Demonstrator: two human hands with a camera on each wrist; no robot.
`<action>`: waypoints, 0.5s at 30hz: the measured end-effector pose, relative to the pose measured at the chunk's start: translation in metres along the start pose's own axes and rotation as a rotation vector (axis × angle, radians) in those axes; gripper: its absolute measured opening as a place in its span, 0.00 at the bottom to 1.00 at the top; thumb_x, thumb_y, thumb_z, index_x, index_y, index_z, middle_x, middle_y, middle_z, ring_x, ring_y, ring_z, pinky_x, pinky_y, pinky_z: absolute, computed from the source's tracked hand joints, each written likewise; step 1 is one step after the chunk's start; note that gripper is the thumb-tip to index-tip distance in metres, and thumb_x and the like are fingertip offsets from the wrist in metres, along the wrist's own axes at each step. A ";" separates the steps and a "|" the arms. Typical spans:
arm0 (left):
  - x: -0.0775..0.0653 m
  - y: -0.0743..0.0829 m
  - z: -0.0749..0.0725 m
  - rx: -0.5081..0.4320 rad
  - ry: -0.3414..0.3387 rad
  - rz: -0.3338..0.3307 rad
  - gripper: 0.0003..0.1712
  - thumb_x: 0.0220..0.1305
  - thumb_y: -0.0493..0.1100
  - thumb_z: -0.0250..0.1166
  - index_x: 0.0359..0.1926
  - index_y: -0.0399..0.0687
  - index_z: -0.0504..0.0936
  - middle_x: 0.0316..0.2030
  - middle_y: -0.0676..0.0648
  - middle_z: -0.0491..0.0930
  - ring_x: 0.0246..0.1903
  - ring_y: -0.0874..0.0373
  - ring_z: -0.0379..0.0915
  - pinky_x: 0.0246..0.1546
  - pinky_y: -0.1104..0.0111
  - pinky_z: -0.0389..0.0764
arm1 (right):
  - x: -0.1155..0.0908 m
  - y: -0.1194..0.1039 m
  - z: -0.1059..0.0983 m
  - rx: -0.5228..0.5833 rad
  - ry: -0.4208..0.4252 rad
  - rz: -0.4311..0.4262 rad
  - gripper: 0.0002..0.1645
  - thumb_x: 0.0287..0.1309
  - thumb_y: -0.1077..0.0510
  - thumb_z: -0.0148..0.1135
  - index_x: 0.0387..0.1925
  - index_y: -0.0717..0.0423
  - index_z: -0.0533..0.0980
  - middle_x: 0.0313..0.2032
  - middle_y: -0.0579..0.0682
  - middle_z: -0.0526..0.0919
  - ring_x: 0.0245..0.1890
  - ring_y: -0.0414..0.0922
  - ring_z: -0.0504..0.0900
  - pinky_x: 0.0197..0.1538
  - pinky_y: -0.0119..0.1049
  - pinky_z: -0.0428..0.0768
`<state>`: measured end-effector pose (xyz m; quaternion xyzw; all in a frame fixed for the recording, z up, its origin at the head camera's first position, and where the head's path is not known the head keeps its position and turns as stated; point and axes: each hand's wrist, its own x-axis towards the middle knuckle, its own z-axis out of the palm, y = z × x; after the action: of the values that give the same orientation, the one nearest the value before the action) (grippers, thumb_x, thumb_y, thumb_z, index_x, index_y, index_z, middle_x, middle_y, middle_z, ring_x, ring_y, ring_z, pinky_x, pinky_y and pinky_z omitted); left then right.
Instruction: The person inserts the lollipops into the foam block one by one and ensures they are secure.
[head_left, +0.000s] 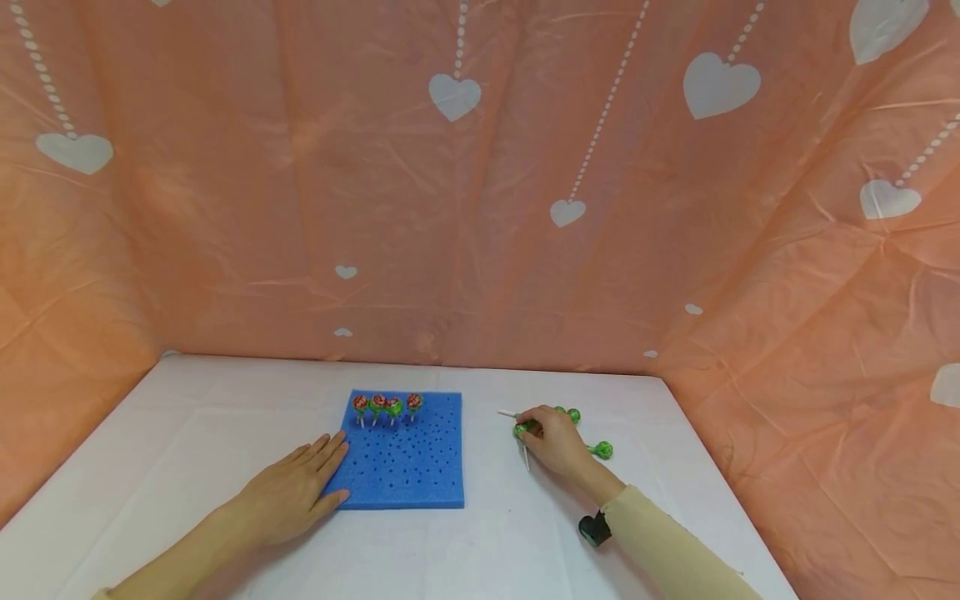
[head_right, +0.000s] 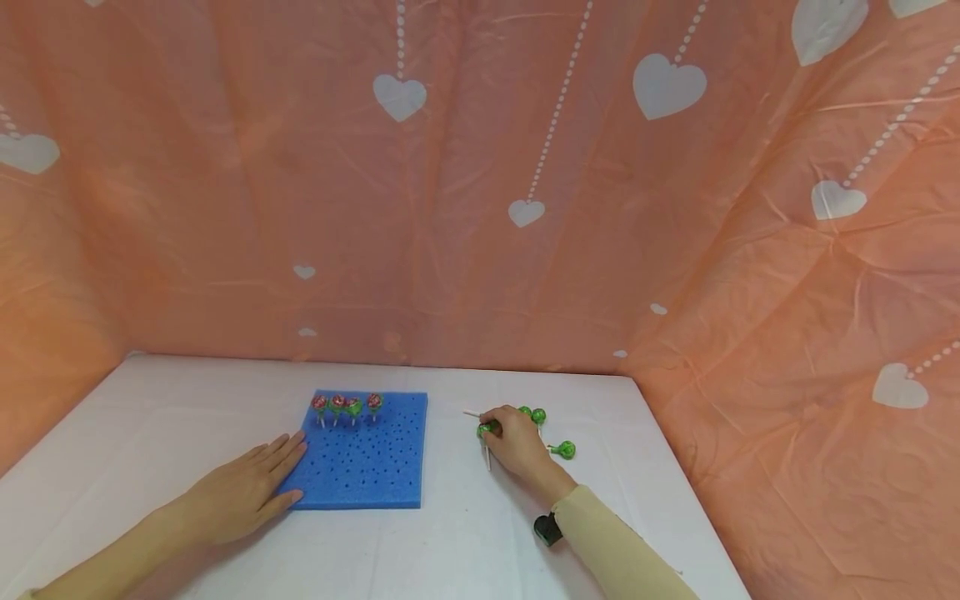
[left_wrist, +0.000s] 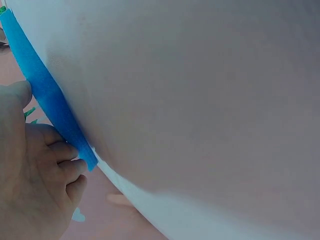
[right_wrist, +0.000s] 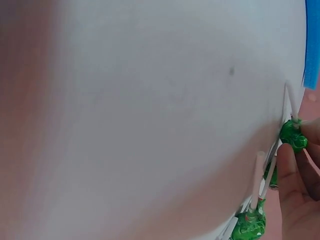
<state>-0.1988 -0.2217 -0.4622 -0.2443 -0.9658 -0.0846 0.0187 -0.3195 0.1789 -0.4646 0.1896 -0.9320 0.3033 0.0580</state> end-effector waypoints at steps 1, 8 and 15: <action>0.000 0.000 0.000 0.003 0.002 0.001 0.40 0.78 0.58 0.57 0.71 0.25 0.69 0.73 0.27 0.63 0.73 0.29 0.60 0.71 0.39 0.66 | 0.000 0.000 0.000 0.001 0.001 0.002 0.09 0.62 0.67 0.71 0.44 0.58 0.86 0.41 0.51 0.85 0.35 0.39 0.80 0.38 0.32 0.81; 0.000 -0.001 0.002 0.009 0.006 0.002 0.40 0.78 0.58 0.57 0.71 0.25 0.69 0.73 0.27 0.64 0.73 0.29 0.60 0.71 0.40 0.66 | 0.000 0.001 0.000 0.019 0.008 0.015 0.09 0.61 0.67 0.72 0.44 0.58 0.86 0.40 0.50 0.85 0.34 0.38 0.80 0.37 0.32 0.82; 0.000 -0.001 0.002 0.016 0.012 0.007 0.40 0.78 0.58 0.57 0.71 0.26 0.70 0.73 0.28 0.64 0.72 0.30 0.61 0.70 0.40 0.67 | -0.001 0.002 0.001 0.043 0.021 0.013 0.09 0.61 0.67 0.72 0.43 0.57 0.86 0.40 0.49 0.84 0.35 0.38 0.80 0.38 0.32 0.82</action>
<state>-0.1990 -0.2225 -0.4642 -0.2472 -0.9654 -0.0784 0.0269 -0.3198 0.1807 -0.4666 0.1814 -0.9260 0.3254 0.0615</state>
